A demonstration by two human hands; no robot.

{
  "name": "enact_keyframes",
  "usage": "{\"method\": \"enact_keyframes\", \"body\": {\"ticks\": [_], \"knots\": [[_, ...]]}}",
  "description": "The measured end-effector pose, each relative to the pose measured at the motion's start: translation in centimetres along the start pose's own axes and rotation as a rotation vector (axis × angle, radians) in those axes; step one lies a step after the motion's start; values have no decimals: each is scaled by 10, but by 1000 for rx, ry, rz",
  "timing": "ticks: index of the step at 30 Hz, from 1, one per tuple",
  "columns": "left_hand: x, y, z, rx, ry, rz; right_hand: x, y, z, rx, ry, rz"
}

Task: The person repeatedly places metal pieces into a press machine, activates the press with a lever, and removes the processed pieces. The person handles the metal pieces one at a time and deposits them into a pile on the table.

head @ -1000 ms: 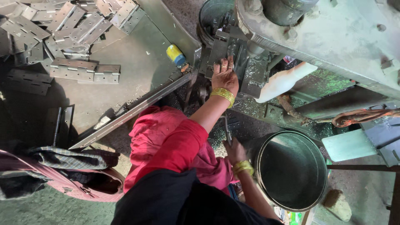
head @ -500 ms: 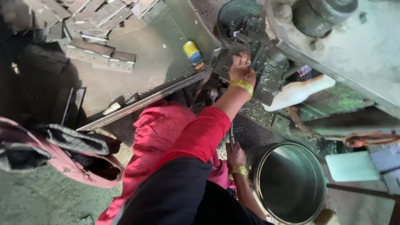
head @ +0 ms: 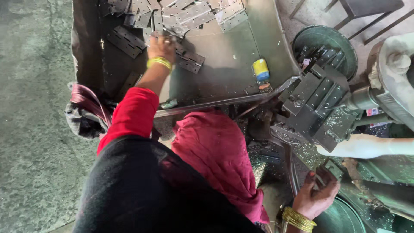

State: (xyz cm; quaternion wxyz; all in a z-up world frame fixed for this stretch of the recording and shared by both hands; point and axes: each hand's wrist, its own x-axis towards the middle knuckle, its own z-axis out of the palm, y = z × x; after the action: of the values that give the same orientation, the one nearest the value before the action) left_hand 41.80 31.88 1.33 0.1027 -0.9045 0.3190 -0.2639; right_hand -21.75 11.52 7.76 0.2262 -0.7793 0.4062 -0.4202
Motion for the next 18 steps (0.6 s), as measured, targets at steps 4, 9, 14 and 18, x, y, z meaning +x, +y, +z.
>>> {"method": "enact_keyframes", "body": {"ticks": [4, 9, 14, 18], "knots": [[2, -41, 13, -185, -256, 111, 20, -20, 6, -153, -15, -42], [-40, 21, -19, -157, -1, 212, 6, -18, 8, -194, -43, 36], [-54, 70, -43, -428, 25, 111, 2, -12, 5, -261, -192, 5], [-40, 97, -108, -765, -176, -22, 1, -5, 14, -379, -310, 115]]}}
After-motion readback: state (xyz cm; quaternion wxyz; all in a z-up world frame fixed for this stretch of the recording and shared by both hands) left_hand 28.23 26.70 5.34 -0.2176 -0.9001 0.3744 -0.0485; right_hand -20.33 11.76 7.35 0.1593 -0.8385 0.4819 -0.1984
